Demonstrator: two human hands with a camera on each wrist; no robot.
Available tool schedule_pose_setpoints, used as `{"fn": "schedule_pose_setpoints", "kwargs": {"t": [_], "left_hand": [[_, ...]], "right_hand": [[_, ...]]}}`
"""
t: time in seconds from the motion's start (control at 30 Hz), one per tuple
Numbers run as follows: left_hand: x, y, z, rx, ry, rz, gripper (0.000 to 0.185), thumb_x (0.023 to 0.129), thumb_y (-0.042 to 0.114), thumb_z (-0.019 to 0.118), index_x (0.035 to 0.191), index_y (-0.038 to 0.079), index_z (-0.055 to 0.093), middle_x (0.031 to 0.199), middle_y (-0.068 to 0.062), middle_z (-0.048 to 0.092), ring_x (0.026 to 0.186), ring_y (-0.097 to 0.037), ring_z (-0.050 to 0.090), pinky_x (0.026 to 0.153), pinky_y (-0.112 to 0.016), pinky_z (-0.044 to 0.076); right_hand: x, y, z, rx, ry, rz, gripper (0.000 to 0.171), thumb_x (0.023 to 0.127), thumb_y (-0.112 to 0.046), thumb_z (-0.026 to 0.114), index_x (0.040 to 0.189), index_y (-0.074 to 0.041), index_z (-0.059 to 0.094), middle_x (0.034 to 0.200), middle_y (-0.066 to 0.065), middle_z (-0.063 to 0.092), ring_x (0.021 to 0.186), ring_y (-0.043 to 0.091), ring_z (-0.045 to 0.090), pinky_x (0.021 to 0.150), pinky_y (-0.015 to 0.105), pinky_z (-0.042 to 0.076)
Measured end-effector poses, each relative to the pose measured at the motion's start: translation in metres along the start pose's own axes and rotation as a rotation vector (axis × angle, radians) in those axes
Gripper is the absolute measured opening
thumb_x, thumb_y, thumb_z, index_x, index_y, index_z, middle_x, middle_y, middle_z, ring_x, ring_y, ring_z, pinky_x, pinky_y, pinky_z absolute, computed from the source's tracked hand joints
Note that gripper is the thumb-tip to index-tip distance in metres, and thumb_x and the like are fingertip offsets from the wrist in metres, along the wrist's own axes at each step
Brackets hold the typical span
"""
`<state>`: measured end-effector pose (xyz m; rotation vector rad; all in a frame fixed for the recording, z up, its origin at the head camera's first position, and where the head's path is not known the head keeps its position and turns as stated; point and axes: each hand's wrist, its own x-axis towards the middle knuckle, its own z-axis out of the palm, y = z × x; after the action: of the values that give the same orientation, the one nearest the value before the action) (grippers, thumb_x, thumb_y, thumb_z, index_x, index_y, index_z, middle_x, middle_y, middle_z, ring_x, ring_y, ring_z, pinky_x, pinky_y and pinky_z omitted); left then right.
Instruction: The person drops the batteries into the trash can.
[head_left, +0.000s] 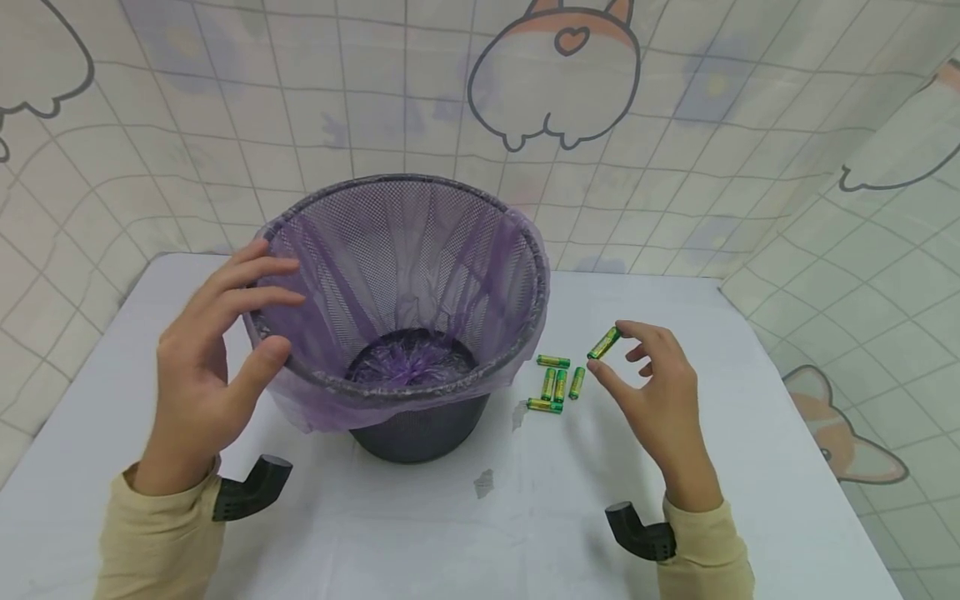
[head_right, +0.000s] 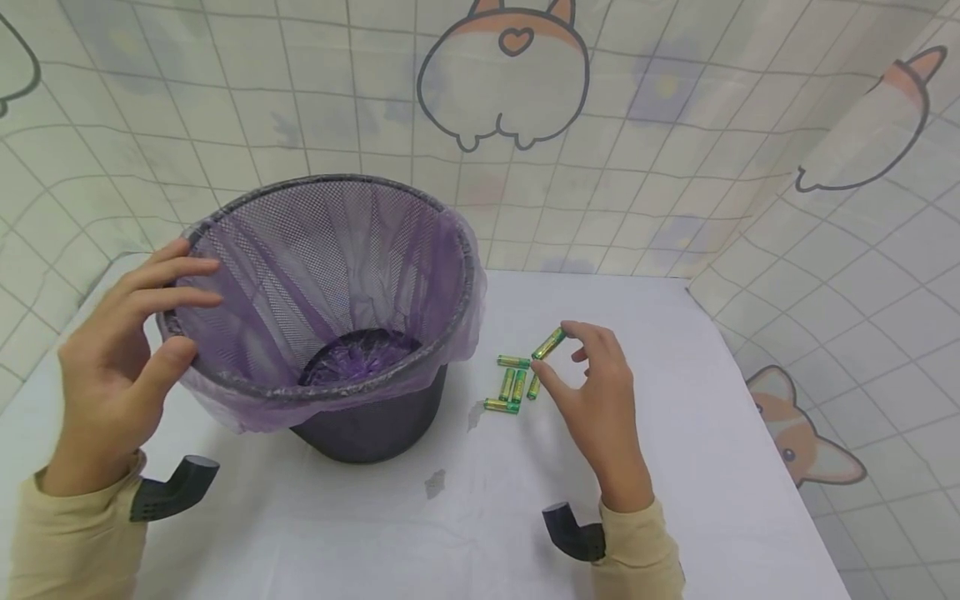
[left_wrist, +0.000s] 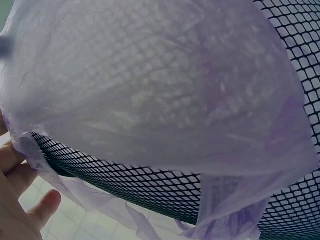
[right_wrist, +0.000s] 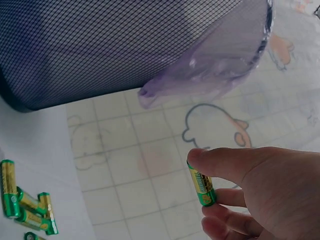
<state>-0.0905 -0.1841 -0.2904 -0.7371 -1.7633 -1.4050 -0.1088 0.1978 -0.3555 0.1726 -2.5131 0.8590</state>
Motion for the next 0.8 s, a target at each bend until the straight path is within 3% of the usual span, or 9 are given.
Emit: {"fn": "schedule_pose_setpoints", "kwargs": {"t": [0.23, 0.47, 0.8], "left_hand": [[0.000, 0.005, 0.002, -0.030, -0.001, -0.032, 0.037, 0.089, 0.019, 0.066, 0.088, -0.017, 0.059, 0.116, -0.005, 0.066, 0.134, -0.034, 0.046, 0.121, -0.047, 0.029], [-0.004, -0.002, 0.001, -0.143, -0.010, -0.052, 0.029, 0.087, 0.010, 0.067, 0.088, -0.018, 0.058, 0.117, -0.010, 0.064, 0.136, -0.035, 0.041, 0.122, -0.044, 0.027], [-0.005, -0.005, -0.001, -0.151, -0.021, -0.060, 0.027, 0.087, 0.009, 0.067, 0.088, -0.017, 0.059, 0.117, -0.010, 0.063, 0.137, -0.035, 0.039, 0.120, -0.038, 0.032]], "right_hand": [[0.003, -0.012, -0.006, 0.030, 0.039, -0.035, 0.056, 0.074, -0.011, 0.083, 0.124, -0.005, 0.060, 0.118, 0.013, 0.062, 0.090, 0.020, 0.056, 0.070, 0.018, 0.041], [0.005, -0.022, -0.012, 0.066, 0.075, -0.060, 0.055, 0.074, -0.011, 0.082, 0.125, -0.007, 0.061, 0.119, 0.011, 0.063, 0.090, 0.016, 0.055, 0.071, 0.015, 0.042], [0.011, -0.037, -0.021, 0.131, 0.114, -0.111, 0.056, 0.073, -0.006, 0.082, 0.126, -0.010, 0.062, 0.118, 0.008, 0.064, 0.090, 0.010, 0.053, 0.073, 0.013, 0.042]]}}
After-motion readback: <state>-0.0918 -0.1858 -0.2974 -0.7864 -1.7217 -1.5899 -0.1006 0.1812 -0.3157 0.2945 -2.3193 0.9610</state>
